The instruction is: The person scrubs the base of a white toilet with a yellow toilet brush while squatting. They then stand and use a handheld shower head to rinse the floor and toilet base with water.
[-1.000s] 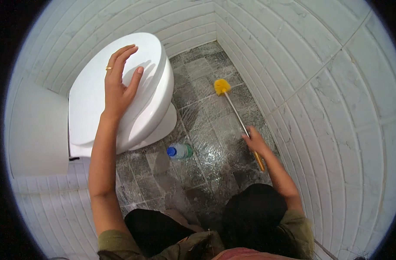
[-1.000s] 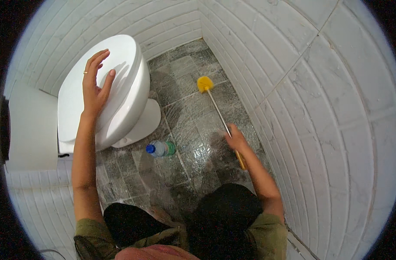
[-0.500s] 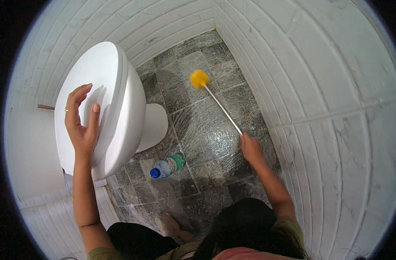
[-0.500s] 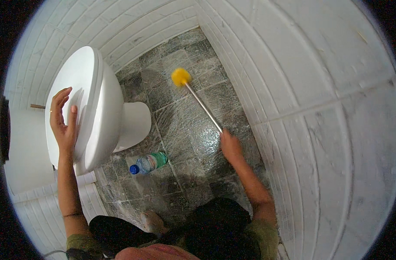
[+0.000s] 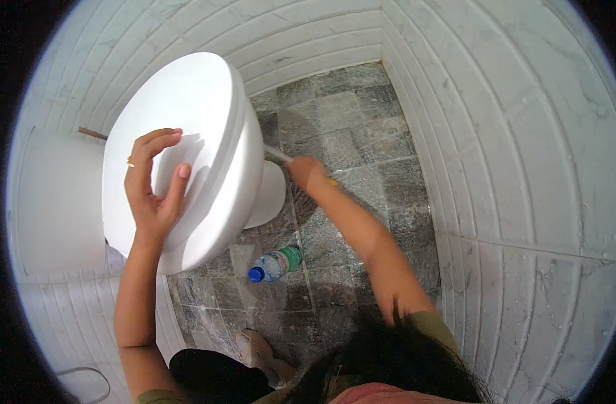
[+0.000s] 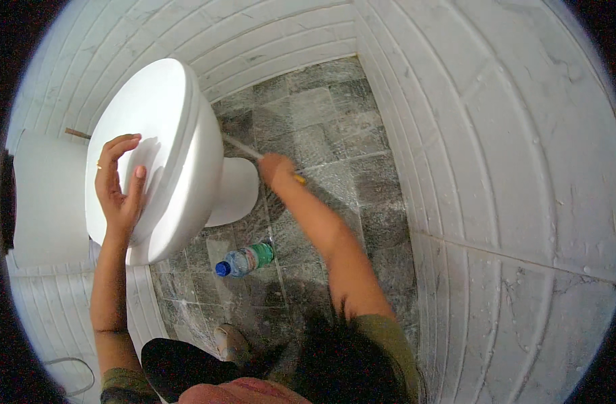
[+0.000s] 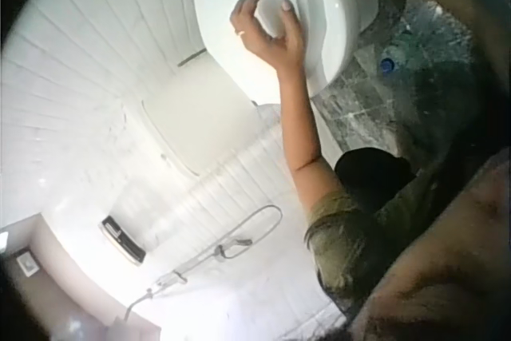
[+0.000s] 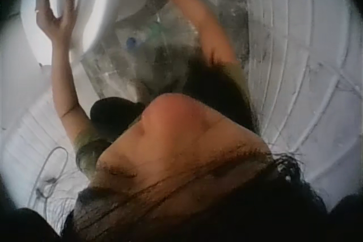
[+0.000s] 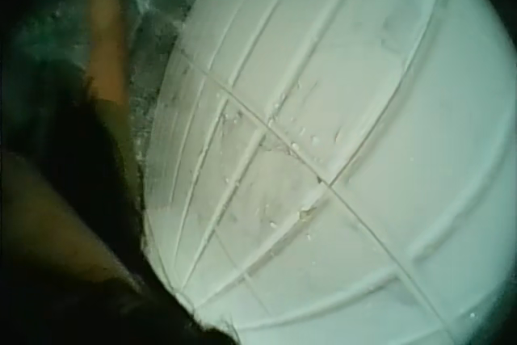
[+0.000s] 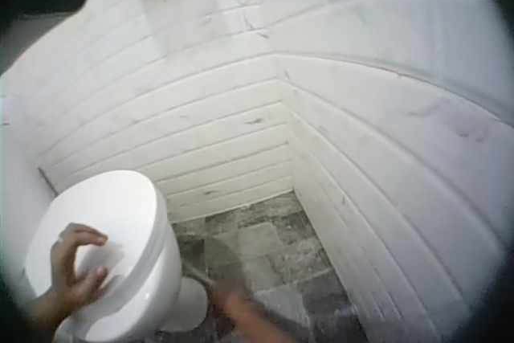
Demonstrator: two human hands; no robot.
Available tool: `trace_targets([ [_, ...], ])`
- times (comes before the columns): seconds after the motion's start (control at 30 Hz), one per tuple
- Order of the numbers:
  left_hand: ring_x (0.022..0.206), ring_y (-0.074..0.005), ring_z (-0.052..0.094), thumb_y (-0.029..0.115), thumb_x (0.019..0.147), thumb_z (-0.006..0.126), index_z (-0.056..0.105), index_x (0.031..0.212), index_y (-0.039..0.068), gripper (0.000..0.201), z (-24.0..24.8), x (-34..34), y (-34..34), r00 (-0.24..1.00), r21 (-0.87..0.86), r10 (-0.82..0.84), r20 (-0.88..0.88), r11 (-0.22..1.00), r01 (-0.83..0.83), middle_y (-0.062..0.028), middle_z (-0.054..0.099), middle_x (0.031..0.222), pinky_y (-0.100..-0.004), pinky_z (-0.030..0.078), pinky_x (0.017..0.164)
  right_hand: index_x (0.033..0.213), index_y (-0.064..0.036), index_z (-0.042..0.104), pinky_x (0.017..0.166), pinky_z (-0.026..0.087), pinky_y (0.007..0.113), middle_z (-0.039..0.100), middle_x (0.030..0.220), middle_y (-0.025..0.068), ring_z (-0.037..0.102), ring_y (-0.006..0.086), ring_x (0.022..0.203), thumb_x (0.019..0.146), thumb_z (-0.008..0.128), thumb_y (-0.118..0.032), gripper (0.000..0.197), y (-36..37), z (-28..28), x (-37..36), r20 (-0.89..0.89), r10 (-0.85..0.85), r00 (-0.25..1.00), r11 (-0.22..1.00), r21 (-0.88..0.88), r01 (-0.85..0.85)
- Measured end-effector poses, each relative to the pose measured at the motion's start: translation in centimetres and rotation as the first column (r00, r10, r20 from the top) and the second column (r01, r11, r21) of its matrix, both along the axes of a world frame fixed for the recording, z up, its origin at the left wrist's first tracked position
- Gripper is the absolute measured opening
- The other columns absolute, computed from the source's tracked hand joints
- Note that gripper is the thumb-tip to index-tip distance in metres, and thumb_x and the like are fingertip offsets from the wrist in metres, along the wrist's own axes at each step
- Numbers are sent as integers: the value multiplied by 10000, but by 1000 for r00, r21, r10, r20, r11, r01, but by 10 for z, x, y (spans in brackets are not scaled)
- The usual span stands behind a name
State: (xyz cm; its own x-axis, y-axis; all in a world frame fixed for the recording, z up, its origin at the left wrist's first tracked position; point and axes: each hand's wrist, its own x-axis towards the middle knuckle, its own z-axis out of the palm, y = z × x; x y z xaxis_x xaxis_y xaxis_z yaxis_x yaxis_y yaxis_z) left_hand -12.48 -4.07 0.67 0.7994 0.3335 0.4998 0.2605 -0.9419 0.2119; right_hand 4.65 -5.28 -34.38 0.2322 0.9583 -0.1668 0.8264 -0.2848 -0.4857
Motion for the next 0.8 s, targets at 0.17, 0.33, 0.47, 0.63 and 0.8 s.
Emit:
trace_targets([
  [0.17, 1111, -273, 562, 129, 837, 653, 609, 1097, 11, 288, 5, 2, -8, 1000, 10, 4, 27, 1000, -4, -162, 612, 1138, -397, 414, 983, 937, 1, 660, 744, 514, 502, 668, 949, 231, 649, 420, 873, 969, 447, -335, 399, -61, -11, 82, -292, -480, 827, 854, 60, 517],
  [0.33, 1079, -286, 585, 123, 811, 679, 618, 1078, 27, 290, 3, 1, -9, 998, 63, -2, 69, 998, -3, -153, 633, 1116, -390, 440, 940, 969, 16, 640, 783, 496, 520, 649, 956, 273, 631, 450, 891, 981, 419, -386, 458, -108, -11, 24, -257, -427, 867, 903, -68, 425],
  [0.47, 1049, -287, 598, 102, 797, 684, 617, 1058, 14, 283, 10, 3, -8, 992, 117, -64, 109, 992, 51, -158, 634, 1089, -372, 445, 925, 999, 34, 614, 781, 485, 535, 644, 940, 286, 622, 468, 884, 994, 380, -380, 476, -132, -7, 11, -187, -301, 935, 953, -47, 298],
  [0.63, 994, -307, 583, 83, 745, 721, 616, 1009, 23, 291, 11, 0, -2, 960, 79, -196, 202, 980, 183, -139, 629, 1022, -396, 456, 874, 1039, 61, 622, 832, 473, 530, 626, 1030, 305, 604, 473, 947, 993, 357, -409, 541, -167, 5, 63, -130, -524, 842, 850, -150, 505],
  [0.8, 983, -296, 583, 136, 737, 734, 614, 994, 48, 297, 7, -5, 3, 922, 8, -273, 276, 960, 282, -109, 623, 1005, -407, 440, 866, 1060, 78, 616, 781, 488, 495, 637, 977, 309, 634, 437, 881, 964, 448, -359, 478, -191, 53, 47, -155, -466, 871, 867, -277, 415],
])
